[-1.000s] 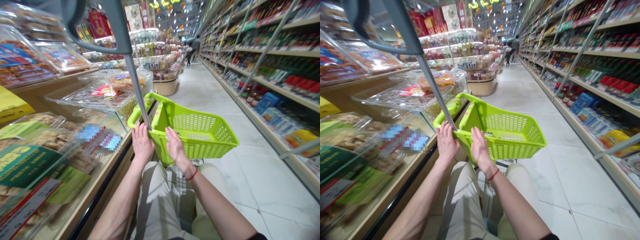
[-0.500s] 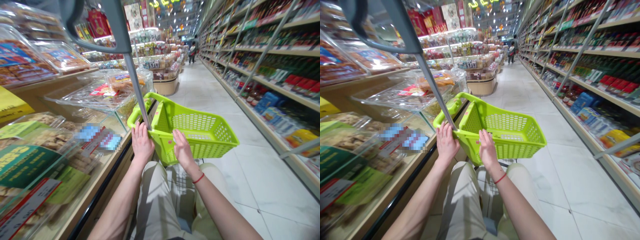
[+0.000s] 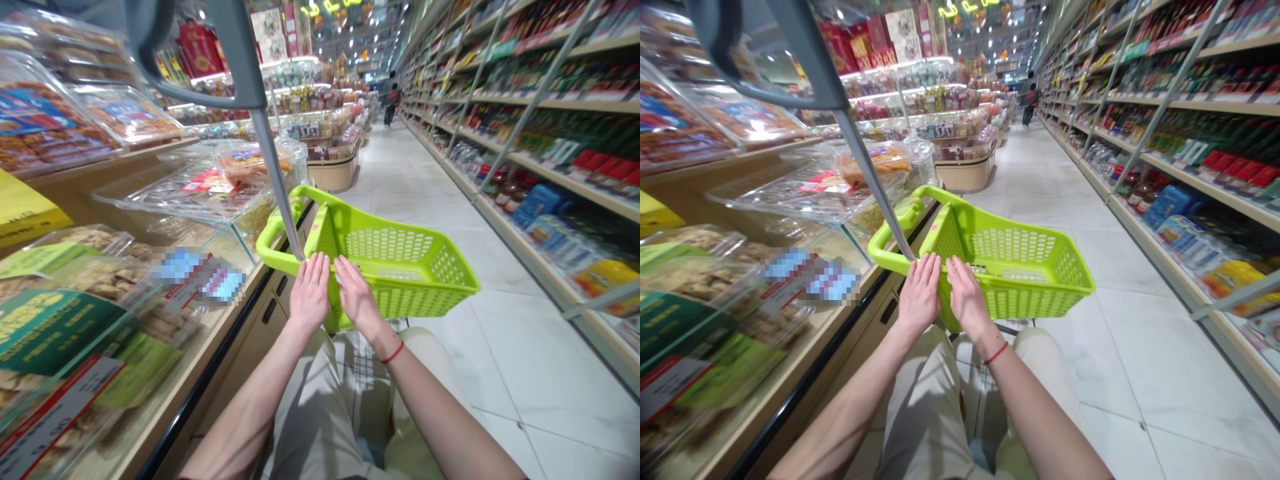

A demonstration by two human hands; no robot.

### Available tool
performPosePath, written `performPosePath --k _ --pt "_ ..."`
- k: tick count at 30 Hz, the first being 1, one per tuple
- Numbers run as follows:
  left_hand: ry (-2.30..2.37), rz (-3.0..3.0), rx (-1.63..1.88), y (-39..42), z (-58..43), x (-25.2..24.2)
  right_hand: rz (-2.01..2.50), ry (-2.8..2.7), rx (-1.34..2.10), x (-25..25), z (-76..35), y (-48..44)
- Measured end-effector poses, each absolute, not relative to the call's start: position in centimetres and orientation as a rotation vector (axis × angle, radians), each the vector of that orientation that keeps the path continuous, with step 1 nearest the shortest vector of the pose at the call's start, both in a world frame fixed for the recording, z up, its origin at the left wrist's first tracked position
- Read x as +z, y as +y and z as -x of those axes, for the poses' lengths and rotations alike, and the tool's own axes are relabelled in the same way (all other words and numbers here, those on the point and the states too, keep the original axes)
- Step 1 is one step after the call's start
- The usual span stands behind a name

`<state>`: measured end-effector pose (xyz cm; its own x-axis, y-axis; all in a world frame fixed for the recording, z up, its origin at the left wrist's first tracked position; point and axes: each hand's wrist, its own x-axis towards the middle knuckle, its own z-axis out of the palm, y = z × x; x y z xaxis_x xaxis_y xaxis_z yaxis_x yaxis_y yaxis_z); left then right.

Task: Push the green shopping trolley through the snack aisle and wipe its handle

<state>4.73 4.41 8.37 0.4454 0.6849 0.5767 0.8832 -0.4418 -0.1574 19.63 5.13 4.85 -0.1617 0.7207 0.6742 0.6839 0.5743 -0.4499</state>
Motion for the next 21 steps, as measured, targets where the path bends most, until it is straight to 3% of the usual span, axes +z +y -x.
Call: performPosePath --k 6,15,21 --pt "-1.337 2.268 -0.619 4.3 -4.8 8.4 1.270 -1.810 0.017 3.7 -21.0 4.5" --pt "-1.328 2.246 -0.655 4.4 -5.0 8.2 1.188 -1.945 0.031 6.4 -17.7 5.7" --pt "-1.338 2.268 -0.675 4.4 -4.9 8.2 1.235 -1.919 -0.038 4.2 -20.9 4.9"
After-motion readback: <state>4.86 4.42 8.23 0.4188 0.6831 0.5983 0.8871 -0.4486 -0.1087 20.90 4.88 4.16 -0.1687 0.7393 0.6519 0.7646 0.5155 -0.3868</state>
